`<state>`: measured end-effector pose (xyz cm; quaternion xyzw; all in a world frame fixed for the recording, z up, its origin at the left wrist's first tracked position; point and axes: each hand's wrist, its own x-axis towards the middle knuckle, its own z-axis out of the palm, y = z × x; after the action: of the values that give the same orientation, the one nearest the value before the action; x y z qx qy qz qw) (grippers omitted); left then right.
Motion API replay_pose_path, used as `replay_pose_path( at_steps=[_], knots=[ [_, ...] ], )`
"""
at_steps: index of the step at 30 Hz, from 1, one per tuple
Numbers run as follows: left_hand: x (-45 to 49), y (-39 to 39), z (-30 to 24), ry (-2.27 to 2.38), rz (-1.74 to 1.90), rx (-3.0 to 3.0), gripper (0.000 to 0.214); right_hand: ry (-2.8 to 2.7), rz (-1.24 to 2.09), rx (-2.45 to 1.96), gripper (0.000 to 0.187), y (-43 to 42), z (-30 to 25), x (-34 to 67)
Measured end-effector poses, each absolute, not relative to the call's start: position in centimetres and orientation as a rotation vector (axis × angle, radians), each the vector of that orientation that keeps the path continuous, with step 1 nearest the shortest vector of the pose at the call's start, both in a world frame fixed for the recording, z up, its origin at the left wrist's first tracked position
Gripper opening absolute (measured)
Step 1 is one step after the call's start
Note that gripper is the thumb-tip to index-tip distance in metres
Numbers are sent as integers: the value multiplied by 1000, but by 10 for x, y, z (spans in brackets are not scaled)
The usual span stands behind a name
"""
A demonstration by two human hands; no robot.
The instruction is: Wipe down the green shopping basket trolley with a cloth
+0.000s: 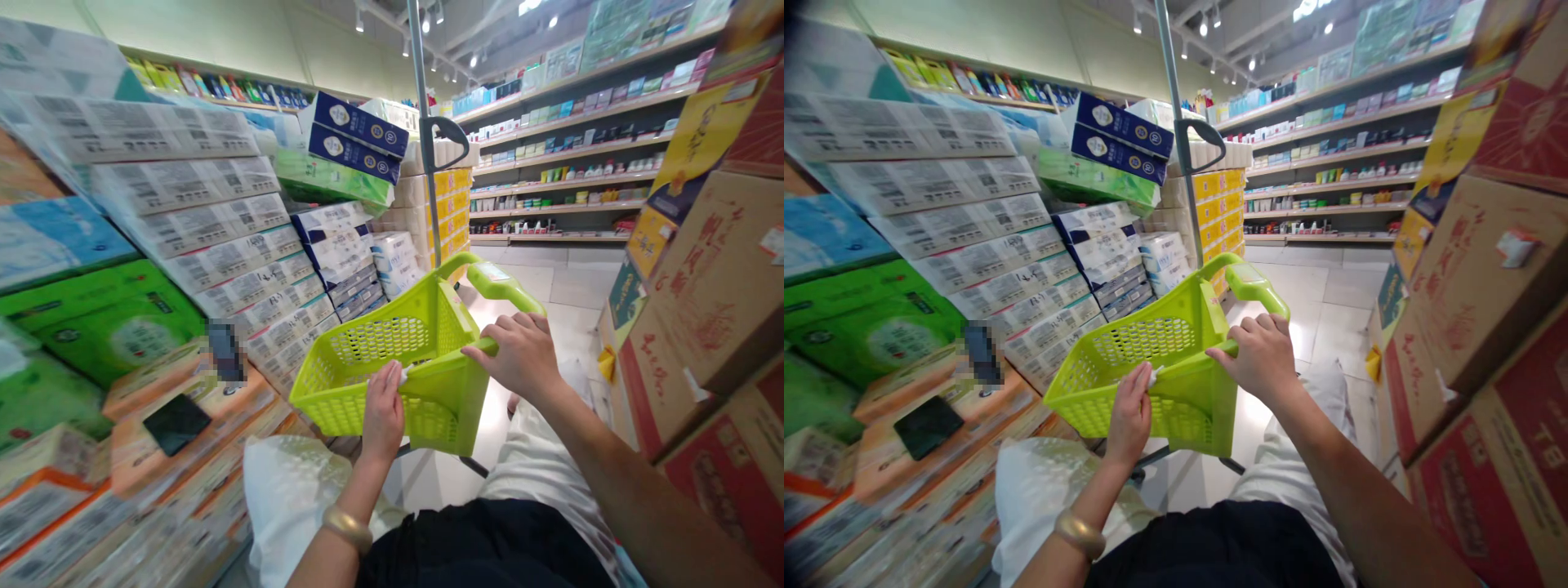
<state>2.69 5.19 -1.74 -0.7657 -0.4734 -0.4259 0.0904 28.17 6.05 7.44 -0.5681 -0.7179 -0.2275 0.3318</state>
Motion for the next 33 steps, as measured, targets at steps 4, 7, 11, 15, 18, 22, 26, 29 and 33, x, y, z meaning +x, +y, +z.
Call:
replay_pose_path(
  at_steps=[4, 7, 11, 15, 18, 22, 26, 29, 33],
  knots=[
    [37, 44, -18, -1350, -1382, -2138, 43, -1883, -599, -1496, 40, 59, 75, 278],
    [71, 43, -5, -1173, -1372, -2296, 38, -1881, -607, -1474, 37, 58, 75, 277],
    [90, 49, 6, -1041, -1312, -2356, 31, -1884, -607, -1436, 34, 59, 73, 279],
    [55, 50, -6, -1085, -1285, -2323, 32, -1899, -605, -1457, 38, 62, 73, 280],
    [18, 49, -21, -1190, -1305, -2236, 30, -1911, -594, -1478, 39, 62, 75, 278],
    [-1, 48, -31, -1281, -1346, -2069, 25, -1907, -592, -1479, 39, 59, 76, 273],
    [31, 48, -20, -1251, -1397, -2105, 26, -1883, -596, -1482, 39, 56, 75, 267],
    [63, 49, -6, -1158, -1383, -2258, 29, -1873, -600, -1481, 39, 55, 75, 266],
    [71, 51, -1, -1126, -1359, -2316, 27, -1883, -601, -1486, 40, 57, 75, 270]
  ],
)
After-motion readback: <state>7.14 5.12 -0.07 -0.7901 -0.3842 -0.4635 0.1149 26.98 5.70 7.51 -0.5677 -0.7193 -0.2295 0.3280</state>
